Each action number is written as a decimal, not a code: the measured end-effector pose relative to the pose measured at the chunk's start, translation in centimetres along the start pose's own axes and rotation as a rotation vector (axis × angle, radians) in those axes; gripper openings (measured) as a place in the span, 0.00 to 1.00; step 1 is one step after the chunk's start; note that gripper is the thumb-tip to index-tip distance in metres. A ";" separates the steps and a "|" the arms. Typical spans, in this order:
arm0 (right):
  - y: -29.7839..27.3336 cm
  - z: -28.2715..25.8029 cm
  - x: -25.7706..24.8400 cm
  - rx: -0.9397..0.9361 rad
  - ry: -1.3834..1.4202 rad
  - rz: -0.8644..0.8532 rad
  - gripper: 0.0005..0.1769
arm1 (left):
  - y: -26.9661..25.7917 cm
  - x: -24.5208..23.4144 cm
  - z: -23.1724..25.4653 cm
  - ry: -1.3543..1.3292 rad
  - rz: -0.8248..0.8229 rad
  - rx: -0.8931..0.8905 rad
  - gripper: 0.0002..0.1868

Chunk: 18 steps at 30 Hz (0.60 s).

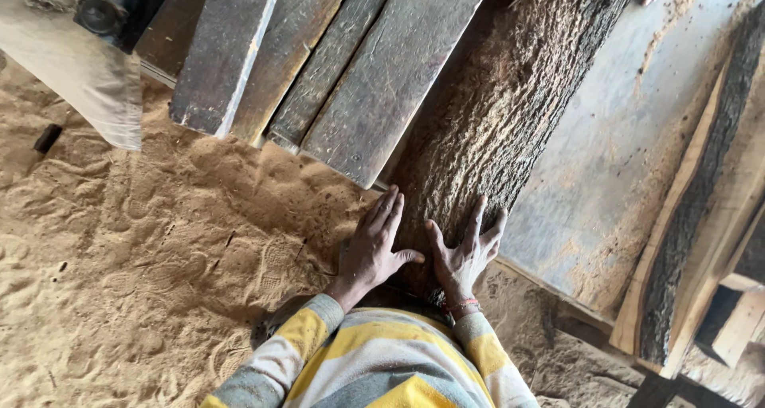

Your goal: The person positions a log onto a powered saw and feeds it through the blade, removing bark and creating a flat surface.

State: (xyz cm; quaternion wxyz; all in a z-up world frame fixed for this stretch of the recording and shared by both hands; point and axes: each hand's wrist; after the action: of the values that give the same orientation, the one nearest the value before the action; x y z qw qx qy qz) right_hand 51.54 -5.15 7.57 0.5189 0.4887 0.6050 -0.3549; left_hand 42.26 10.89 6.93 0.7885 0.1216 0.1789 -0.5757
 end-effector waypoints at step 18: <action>9.8 3.8 3.4 0.017 -0.051 -0.010 0.62 | 9.2 3.9 -2.2 -0.014 0.070 0.072 0.69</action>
State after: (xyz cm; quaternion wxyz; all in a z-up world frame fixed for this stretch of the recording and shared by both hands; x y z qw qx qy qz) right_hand 62.02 -5.29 4.24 0.5281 0.4808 0.5911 -0.3749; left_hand 51.79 11.24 3.14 0.8045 0.1522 0.1482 -0.5546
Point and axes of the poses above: each hand's wrist, its own y-axis towards the middle knuckle, its own x-axis out of the palm, z = x × y, and after that the axes turned 11 degrees about -y, right-handed
